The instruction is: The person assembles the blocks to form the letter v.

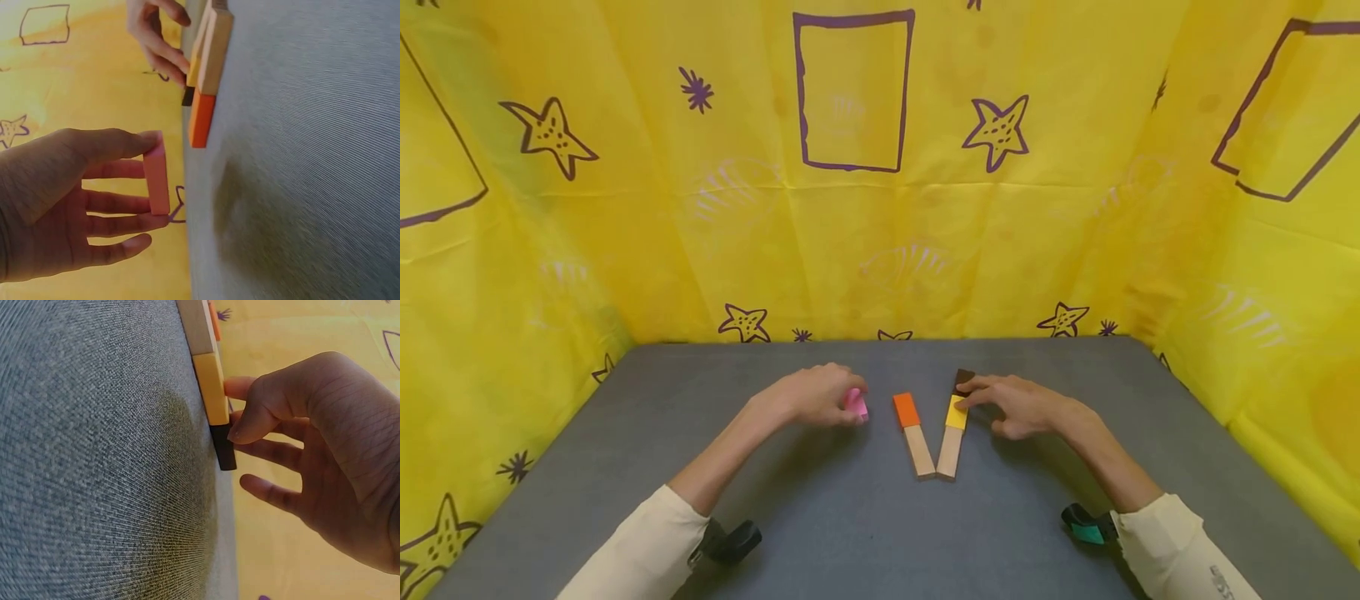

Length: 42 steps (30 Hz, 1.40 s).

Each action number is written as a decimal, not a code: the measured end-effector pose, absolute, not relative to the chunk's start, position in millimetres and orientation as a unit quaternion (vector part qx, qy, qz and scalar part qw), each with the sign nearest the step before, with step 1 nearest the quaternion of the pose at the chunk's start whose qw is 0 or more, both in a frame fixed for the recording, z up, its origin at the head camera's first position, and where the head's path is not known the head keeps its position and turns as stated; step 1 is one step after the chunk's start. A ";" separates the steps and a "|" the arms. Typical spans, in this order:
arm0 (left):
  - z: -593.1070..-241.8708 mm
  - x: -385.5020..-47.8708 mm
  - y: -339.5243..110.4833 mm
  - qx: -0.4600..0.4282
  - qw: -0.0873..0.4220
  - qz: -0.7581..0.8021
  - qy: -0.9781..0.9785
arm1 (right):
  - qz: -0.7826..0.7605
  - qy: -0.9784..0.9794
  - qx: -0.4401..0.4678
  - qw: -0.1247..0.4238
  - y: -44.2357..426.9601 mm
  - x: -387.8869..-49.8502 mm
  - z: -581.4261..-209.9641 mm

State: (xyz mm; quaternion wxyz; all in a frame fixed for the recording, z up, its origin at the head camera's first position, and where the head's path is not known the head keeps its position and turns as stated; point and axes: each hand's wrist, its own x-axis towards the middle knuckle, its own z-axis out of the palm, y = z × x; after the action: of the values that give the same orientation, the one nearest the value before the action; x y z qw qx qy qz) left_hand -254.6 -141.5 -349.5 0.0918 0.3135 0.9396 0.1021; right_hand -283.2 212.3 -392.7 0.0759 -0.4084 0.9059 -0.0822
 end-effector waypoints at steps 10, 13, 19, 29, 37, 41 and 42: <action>-345.3 -274.8 -121.5 0.322 0.060 0.111 0.938 | -0.090 0.904 -0.412 0.075 212.2 -283.3 -394.1; -346.4 -281.5 -116.3 0.330 0.047 0.109 0.936 | -0.089 0.905 -0.410 0.074 213.2 -282.8 -394.6; -354.6 -295.3 -106.2 0.343 0.033 0.118 0.931 | -0.089 0.905 -0.410 0.076 213.8 -282.4 -395.7; -369.2 -315.5 -92.8 0.334 0.048 0.130 0.932 | -0.091 0.903 -0.414 0.072 213.4 -284.0 -394.8; -378.9 -329.9 -89.4 0.330 0.050 0.115 0.935 | -0.090 0.906 -0.408 0.070 213.0 -284.4 -395.1; -385.4 -334.5 -87.9 0.319 0.057 0.122 0.938 | -0.089 0.906 -0.406 0.072 212.9 -283.5 -393.9; -386.7 -335.1 -87.7 0.317 0.061 0.125 0.938 | -0.089 0.906 -0.407 0.072 212.7 -283.4 -393.8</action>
State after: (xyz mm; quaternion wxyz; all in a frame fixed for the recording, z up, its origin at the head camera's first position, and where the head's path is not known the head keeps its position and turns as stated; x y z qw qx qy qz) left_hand -335.1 -87.7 -386.7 0.0606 0.3173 0.9381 0.1248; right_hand -283.4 212.7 -393.8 0.0718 -0.4070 0.9063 -0.0890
